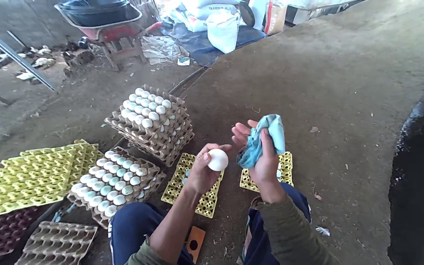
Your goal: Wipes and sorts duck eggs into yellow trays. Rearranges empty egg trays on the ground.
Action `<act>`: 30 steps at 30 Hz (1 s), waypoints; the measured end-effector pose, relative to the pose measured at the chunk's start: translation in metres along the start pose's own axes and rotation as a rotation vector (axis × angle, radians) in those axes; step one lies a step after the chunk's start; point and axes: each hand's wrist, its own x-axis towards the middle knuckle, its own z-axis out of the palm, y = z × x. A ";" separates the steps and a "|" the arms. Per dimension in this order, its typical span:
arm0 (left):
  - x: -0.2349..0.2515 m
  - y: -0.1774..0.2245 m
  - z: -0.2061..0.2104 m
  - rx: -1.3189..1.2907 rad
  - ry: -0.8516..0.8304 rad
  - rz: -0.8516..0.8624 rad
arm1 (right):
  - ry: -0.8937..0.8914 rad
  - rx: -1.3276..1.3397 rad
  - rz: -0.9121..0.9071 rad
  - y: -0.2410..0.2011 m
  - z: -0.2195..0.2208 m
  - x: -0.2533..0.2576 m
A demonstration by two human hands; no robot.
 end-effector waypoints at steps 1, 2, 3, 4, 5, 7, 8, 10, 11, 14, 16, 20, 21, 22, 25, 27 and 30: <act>0.000 0.000 0.004 -0.019 0.034 -0.007 | -0.047 -0.111 -0.123 0.002 0.002 -0.006; 0.000 -0.001 0.010 -0.019 0.099 -0.022 | -0.102 -0.252 -0.227 0.007 0.006 -0.014; 0.000 -0.001 0.019 0.001 0.189 -0.054 | -0.184 -0.392 -0.310 0.013 0.009 -0.021; 0.000 0.000 0.027 0.005 0.293 -0.097 | -0.277 -0.551 -0.377 0.019 0.012 -0.026; 0.000 0.001 0.032 0.027 0.417 -0.117 | -0.362 -0.726 -0.424 0.025 0.017 -0.030; 0.000 0.002 0.024 0.224 0.573 -0.026 | -0.463 -0.942 -0.432 0.039 0.027 -0.035; 0.002 0.001 0.015 0.371 0.624 0.051 | -0.462 -0.927 -0.379 0.044 0.031 -0.036; 0.006 0.003 0.007 0.702 0.630 0.114 | -0.382 -0.797 -0.198 0.044 0.040 -0.035; 0.006 0.004 0.005 0.844 0.602 0.112 | -0.315 -0.719 -0.084 0.040 0.044 -0.034; 0.002 0.003 -0.001 1.255 0.381 0.158 | -0.078 -0.482 0.314 0.026 0.049 -0.019; -0.003 -0.001 -0.005 1.390 0.248 0.148 | -0.024 -0.394 0.497 0.028 0.044 -0.010; -0.007 0.000 -0.012 1.521 0.103 0.157 | 0.092 -0.224 0.679 0.034 0.041 -0.006; -0.008 0.000 -0.013 1.528 0.083 0.176 | 0.124 -0.169 0.711 0.035 0.041 -0.005; -0.008 -0.001 -0.013 1.504 0.075 0.185 | 0.149 -0.126 0.734 0.035 0.039 -0.004; -0.008 0.003 -0.005 1.201 0.134 0.133 | 0.157 -0.020 0.684 0.033 0.025 0.003; -0.005 0.008 0.000 0.889 0.186 0.109 | 0.194 0.071 0.557 0.029 0.016 0.012; -0.002 0.007 0.002 0.456 0.281 0.042 | 0.180 0.034 0.174 0.018 0.014 0.008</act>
